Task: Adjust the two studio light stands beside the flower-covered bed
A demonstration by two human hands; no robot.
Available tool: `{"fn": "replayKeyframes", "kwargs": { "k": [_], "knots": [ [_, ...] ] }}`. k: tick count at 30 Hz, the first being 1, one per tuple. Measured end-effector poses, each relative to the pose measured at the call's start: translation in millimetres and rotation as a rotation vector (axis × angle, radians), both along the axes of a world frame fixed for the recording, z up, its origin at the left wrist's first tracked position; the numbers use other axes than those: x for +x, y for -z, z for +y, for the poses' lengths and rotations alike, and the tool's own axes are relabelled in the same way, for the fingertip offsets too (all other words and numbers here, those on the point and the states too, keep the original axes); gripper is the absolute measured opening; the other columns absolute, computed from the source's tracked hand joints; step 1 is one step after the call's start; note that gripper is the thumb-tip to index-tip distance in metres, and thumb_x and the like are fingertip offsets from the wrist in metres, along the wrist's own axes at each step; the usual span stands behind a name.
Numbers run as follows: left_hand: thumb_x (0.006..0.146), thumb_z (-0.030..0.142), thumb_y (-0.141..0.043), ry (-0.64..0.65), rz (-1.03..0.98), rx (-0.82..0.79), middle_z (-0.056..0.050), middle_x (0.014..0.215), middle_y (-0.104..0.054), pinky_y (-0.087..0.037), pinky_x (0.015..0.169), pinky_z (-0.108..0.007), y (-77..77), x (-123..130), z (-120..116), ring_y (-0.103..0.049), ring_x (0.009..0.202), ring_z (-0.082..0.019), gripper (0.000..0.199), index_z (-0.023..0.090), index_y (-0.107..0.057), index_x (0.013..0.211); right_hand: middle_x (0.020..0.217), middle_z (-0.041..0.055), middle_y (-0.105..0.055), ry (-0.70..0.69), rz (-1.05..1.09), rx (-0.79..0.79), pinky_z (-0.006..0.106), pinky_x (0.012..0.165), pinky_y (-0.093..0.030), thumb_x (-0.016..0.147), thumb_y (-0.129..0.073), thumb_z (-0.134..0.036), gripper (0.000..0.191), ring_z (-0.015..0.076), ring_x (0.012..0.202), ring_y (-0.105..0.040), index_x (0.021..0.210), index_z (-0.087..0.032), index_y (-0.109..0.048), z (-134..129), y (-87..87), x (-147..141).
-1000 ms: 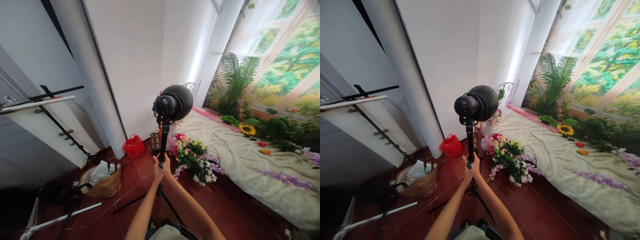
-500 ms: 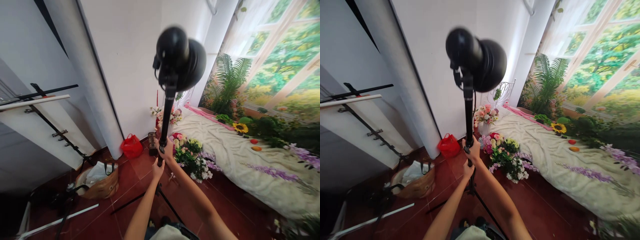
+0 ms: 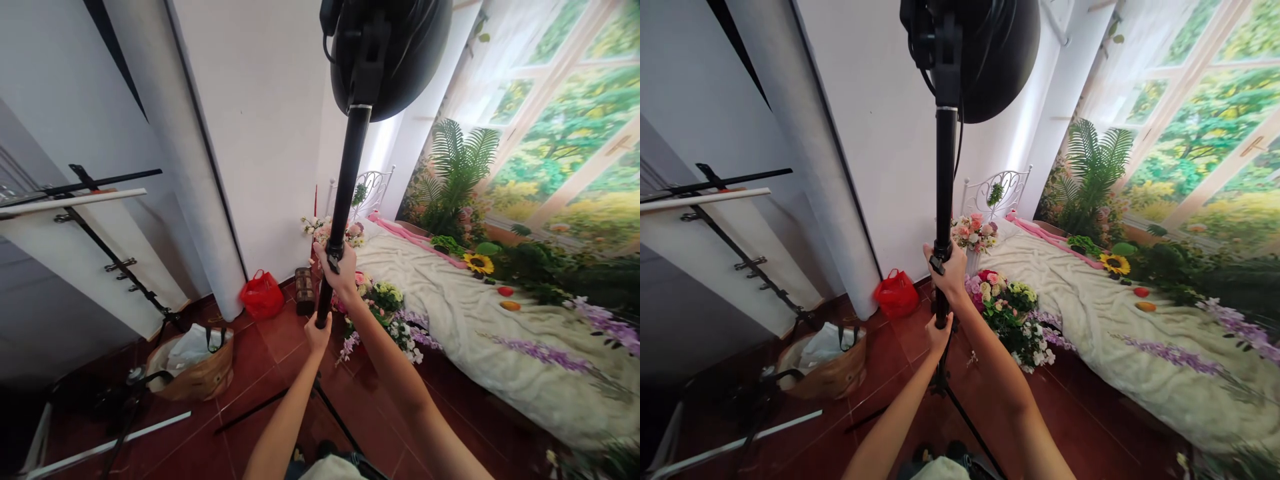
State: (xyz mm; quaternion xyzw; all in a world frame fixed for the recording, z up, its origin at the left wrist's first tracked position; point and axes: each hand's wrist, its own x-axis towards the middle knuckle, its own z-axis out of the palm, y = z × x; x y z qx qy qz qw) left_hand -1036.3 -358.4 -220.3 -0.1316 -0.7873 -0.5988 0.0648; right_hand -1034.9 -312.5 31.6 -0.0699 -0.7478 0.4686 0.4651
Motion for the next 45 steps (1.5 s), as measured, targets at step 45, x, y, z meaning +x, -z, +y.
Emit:
{"fn": "replayKeyframes", "kwargs": {
  "k": [45],
  "knots": [
    [0.061, 0.032, -0.058, 0.01, -0.053, 0.165, 0.001, 0.043, -0.046, -0.031, 0.042, -0.02, 19.9, -22, 27, -0.041, 0.042, -0.009, 0.028, 0.015, -0.047, 0.042, 0.105, 0.0074, -0.062, -0.346, -0.618, 0.201, 0.03, 0.084, -0.044, 0.095, -0.021, -0.039, 0.036, 0.0172, 0.095, -0.06, 0.113, -0.021, -0.046, 73, 273.5, 58]
  ]
}}
